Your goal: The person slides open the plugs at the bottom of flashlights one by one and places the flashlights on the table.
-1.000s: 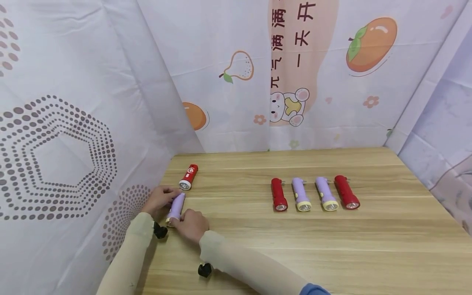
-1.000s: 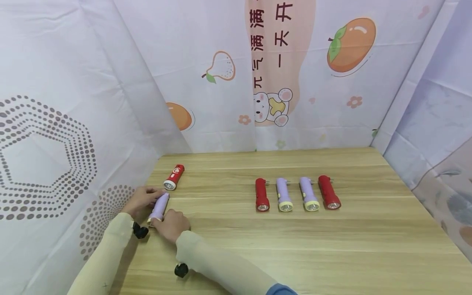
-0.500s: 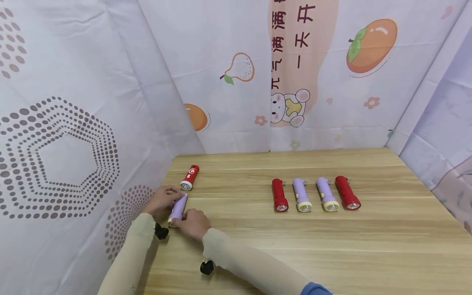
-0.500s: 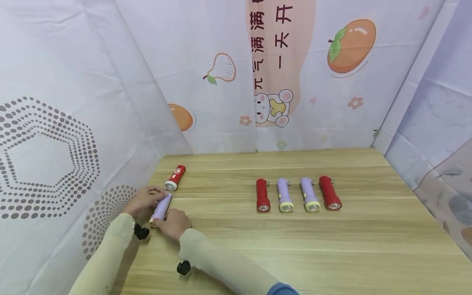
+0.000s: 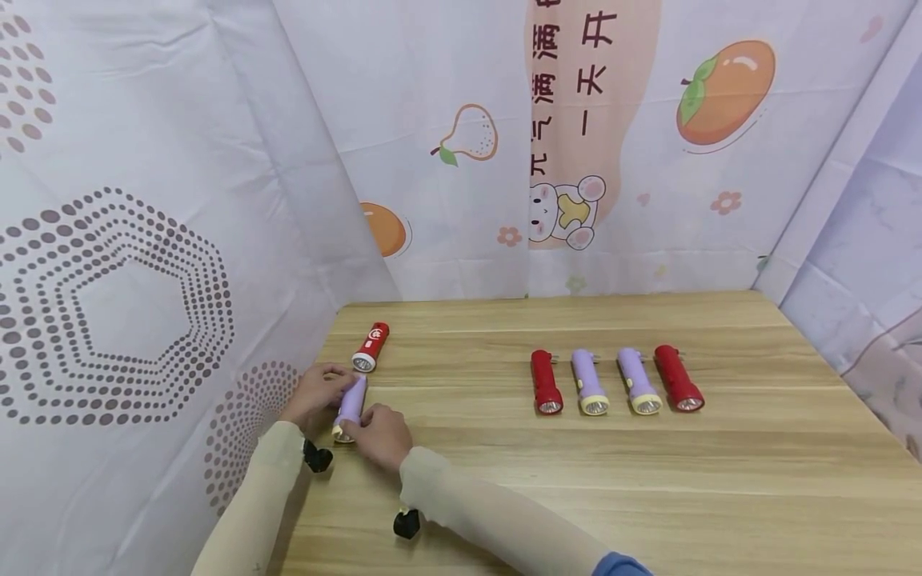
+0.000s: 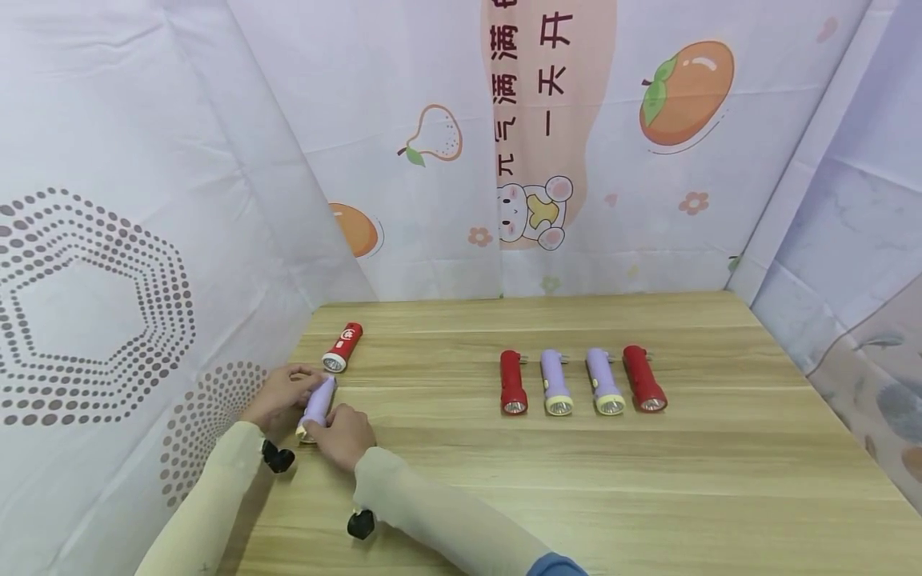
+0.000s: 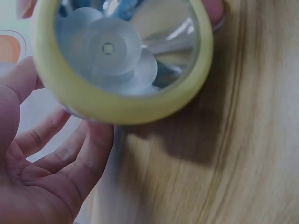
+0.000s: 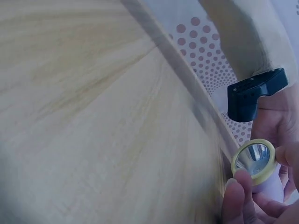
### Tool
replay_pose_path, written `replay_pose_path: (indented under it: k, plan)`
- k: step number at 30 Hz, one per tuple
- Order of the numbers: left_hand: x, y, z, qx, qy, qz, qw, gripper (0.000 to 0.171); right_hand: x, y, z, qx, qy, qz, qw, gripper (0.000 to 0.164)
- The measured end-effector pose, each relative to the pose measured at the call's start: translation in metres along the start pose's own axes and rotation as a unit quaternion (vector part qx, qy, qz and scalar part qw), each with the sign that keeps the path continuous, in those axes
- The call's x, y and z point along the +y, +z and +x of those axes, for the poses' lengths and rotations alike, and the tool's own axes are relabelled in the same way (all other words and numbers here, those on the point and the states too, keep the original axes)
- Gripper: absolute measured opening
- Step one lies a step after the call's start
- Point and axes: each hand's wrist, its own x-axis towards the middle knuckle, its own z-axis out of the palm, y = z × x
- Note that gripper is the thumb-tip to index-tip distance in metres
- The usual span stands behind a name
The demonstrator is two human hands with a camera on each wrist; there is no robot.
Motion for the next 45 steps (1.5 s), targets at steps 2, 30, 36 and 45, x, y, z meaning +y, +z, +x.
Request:
replay_pose_path:
  k: [2,30,36,45]
  plan:
    - [0.0,0.001,0.0,0.004,-0.001,-0.003,1.0,0.052,0.001,0.0,0.001,-0.004,0.006,0.025,1.0,0.032]
    - [0.02,0.034,-0.007,-0.032,0.034,-0.08,0.9957,0.052,0.012,-0.054,-0.007,-0.025,0.041,0.098,0.994,0.033]
    - [0.028,0.047,-0.009,-0.064,0.031,-0.134,0.9884,0.056,0.019,-0.07,-0.011,-0.034,0.03,0.085,0.995,0.033]
    - [0.043,0.071,-0.012,-0.083,0.05,-0.152,0.9837,0.054,0.033,-0.099,-0.02,-0.042,0.028,0.047,0.998,0.039]
